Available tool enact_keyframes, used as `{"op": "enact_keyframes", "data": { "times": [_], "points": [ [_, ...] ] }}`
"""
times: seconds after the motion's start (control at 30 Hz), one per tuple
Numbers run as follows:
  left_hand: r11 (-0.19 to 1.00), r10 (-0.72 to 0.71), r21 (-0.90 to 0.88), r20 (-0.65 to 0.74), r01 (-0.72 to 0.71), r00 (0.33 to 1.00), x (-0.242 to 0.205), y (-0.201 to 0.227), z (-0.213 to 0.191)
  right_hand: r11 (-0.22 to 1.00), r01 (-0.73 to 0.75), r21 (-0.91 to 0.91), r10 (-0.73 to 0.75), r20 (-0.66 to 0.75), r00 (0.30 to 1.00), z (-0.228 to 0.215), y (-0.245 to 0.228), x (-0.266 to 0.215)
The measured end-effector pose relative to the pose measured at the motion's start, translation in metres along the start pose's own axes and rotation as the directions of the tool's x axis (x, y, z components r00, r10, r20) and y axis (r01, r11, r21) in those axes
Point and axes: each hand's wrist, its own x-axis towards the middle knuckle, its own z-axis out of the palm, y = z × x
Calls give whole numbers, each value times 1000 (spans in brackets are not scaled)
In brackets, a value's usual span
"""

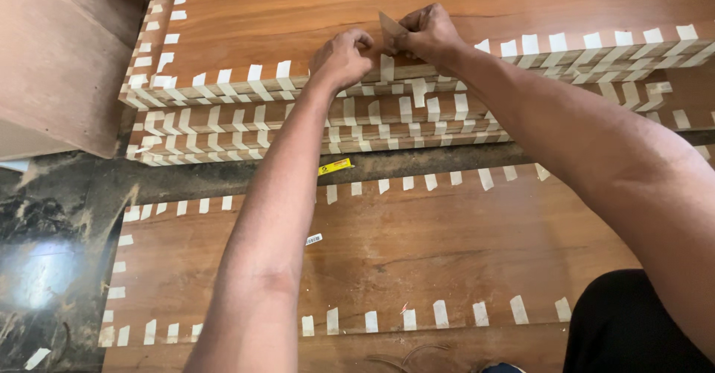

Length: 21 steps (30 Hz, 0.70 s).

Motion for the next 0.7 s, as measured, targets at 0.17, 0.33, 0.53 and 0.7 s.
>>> {"op": "enact_keyframes", "data": {
  "times": [0.17,0.33,0.53,0.7],
  "points": [
    [1000,23,8,-19,-22,1000,5,3,1,995,-49,82,43,82,996,-11,-4,0],
    [1000,6,8,1,-6,1000,-3,4,-1,990,-77,119,84,-56,995,-2,5,7],
    [992,128,17,-58,-127,990,6,-8,18,916,-58,398,142,-184,973,-4,7,13],
    [959,282,104,-309,-262,908,25,-20,50,845,-21,534,116,-145,983,-17,8,11]
  ]
}}
